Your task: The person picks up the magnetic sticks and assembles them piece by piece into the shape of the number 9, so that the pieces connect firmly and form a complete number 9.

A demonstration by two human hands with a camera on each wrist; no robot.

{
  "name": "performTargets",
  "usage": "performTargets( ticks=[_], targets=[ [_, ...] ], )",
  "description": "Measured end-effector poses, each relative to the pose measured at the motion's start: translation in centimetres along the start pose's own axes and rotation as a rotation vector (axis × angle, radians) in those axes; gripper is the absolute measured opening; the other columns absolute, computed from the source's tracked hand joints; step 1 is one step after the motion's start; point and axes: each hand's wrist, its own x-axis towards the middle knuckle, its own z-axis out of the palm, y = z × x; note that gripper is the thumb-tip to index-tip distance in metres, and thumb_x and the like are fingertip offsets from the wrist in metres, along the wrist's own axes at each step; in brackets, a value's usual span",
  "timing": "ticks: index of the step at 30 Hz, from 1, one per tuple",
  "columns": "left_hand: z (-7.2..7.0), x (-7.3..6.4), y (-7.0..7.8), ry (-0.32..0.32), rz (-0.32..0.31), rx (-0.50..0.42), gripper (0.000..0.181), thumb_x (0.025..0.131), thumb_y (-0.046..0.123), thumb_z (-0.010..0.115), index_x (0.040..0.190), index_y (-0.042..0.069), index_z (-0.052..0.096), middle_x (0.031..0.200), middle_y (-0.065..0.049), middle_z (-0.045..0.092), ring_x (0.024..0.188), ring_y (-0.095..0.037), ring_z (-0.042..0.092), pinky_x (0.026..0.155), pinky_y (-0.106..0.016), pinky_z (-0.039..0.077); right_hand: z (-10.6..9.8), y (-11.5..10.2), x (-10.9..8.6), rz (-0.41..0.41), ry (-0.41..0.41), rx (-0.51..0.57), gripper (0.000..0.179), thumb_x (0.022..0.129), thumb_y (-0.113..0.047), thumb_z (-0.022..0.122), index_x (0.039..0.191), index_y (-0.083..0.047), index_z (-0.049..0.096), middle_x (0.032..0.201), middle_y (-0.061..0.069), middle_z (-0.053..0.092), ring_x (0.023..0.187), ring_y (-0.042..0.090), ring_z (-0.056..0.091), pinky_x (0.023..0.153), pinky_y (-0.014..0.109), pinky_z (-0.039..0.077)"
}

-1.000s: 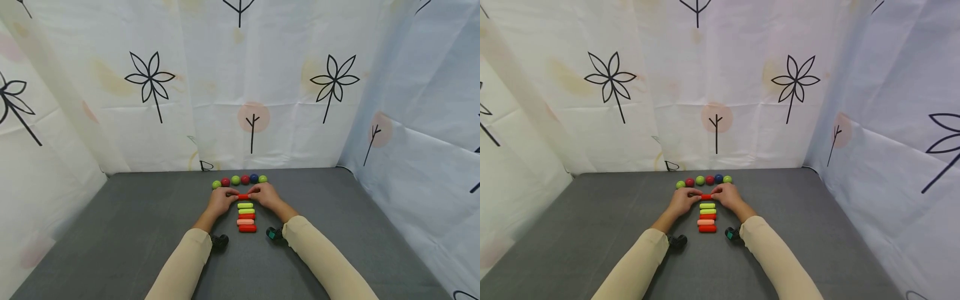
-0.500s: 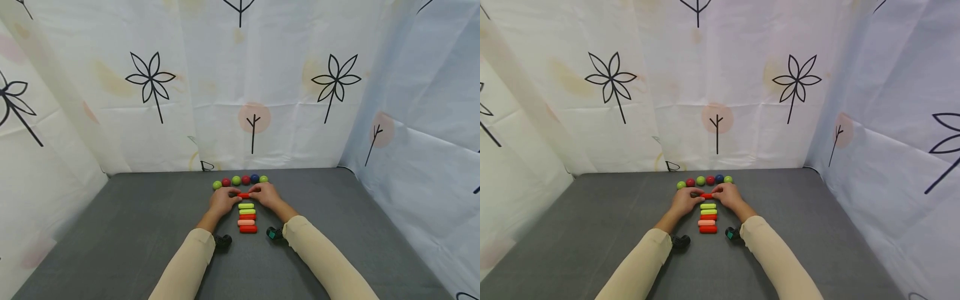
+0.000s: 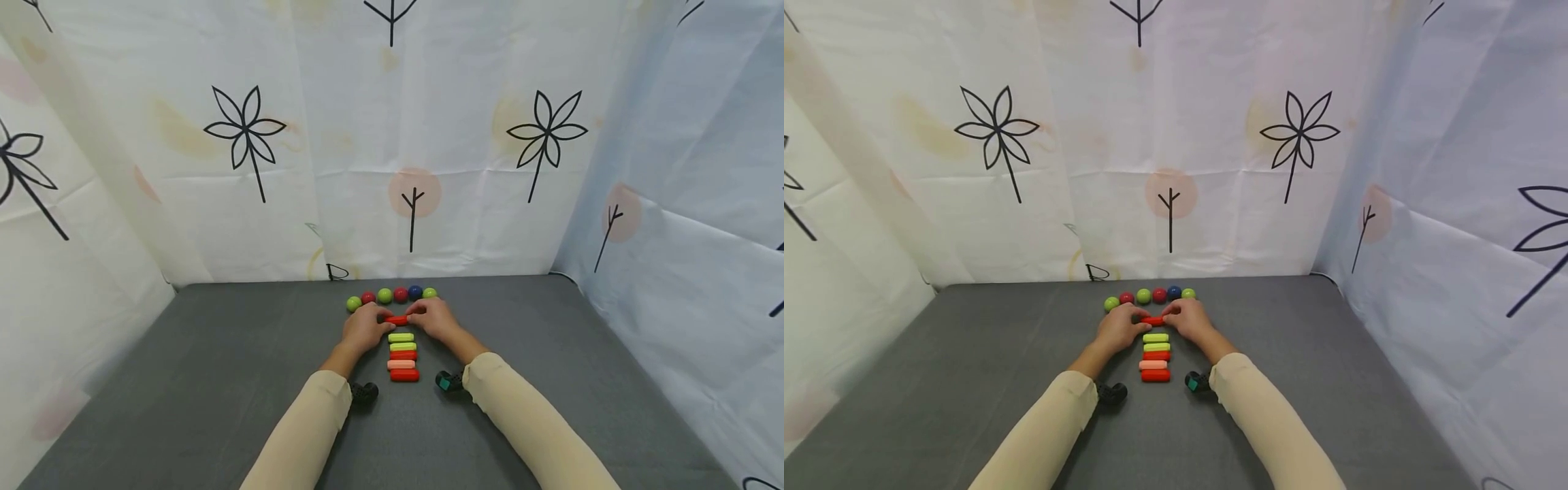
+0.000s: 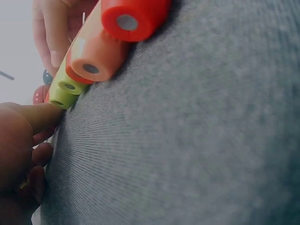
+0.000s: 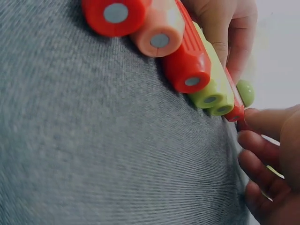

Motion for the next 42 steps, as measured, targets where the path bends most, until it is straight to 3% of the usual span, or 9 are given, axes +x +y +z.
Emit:
performTargets(
  ticks=[10,14,19,31,42],
  targets=[
    [0.1,-0.3,0.0,0.021,-0.038,-0.088,0.03,0.087,0.035,0.073,0.114,0.021,0.074,0.112,0.001,0.067,0.105,-0.021,0.061,0.087,-0.043,0.047,-1.2,0.3,0.5,-0.048,0.188,-0.083,0.007,0.089,-0.011,0.071,0.094,-0.007,0.074,0.09,0.004,0.066,0.083,0.023,0.059,0.075,0.038,0.05],
    [0.1,-0.2,-0.1,0.022,-0.039,-0.092,0.029,0.087,0.035,0.073,0.113,0.022,0.074,0.114,0.002,0.067,0.107,-0.022,0.061,0.088,-0.043,0.047,-1.9,0.7,1.0,-0.035,0.228,-0.115,0.01,0.088,-0.012,0.073,0.097,-0.007,0.074,0.096,0.008,0.065,0.094,0.028,0.057,0.081,0.041,0.048],
    [-0.3,-0.2,-0.2,0.005,-0.04,-0.09,0.029,0.088,0.036,0.073,0.113,0.023,0.074,0.114,0.003,0.067,0.108,-0.022,0.06,0.088,-0.044,0.047,-2.4,1.3,1.8,0.035,0.214,-0.156,0.021,0.088,-0.017,0.074,0.108,-0.009,0.072,0.112,0.012,0.064,0.112,0.035,0.053,0.092,0.047,0.044],
    [-0.4,-0.3,-0.3,-0.006,-0.041,-0.109,0.029,0.088,0.036,0.073,0.113,0.023,0.073,0.112,0.003,0.068,0.104,-0.021,0.061,0.087,-0.044,0.047,-2.2,2.2,2.6,0.15,0.118,-0.175,0.048,0.089,-0.023,0.073,0.133,-0.01,0.06,0.132,0.016,0.057,0.124,0.038,0.047,0.1,0.051,0.038],
    [-0.5,-0.5,-0.2,0.014,-0.061,-0.123,0.029,0.087,0.035,0.073,0.114,0.022,0.073,0.114,0.0,0.067,0.106,-0.023,0.06,0.088,-0.045,0.046,-2.1,2.7,2.5,0.149,0.131,-0.143,0.04,0.092,-0.019,0.069,0.13,-0.008,0.062,0.126,0.014,0.062,0.118,0.035,0.053,0.097,0.048,0.042]
  ],
)
